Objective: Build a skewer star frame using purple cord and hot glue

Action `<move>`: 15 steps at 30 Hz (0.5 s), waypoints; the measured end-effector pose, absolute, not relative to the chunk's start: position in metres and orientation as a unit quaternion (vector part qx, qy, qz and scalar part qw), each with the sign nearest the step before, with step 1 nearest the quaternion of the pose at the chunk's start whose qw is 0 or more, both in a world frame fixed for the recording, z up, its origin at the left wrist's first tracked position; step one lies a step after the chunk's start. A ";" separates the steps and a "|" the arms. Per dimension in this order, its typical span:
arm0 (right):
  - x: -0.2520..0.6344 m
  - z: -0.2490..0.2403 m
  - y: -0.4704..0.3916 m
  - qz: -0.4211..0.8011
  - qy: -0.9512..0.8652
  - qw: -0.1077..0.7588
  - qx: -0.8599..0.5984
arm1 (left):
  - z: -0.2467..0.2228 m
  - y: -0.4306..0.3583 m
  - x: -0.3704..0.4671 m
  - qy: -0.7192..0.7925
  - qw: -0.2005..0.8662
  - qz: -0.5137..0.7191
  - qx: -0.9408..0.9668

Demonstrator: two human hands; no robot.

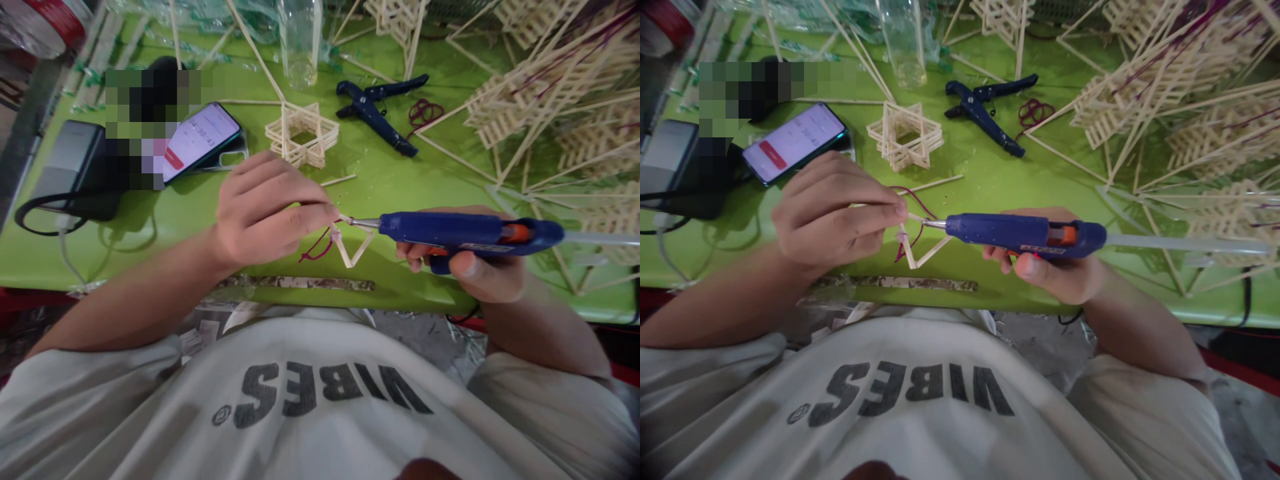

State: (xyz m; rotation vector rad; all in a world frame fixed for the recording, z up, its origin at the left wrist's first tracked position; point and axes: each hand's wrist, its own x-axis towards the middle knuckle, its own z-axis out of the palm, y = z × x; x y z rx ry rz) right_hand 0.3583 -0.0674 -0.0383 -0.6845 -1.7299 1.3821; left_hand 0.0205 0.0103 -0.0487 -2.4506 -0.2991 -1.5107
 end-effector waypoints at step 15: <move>0.360 -0.038 -0.068 0.538 -0.692 0.395 -0.276 | -0.041 0.012 0.027 -0.069 0.143 -0.557 -0.815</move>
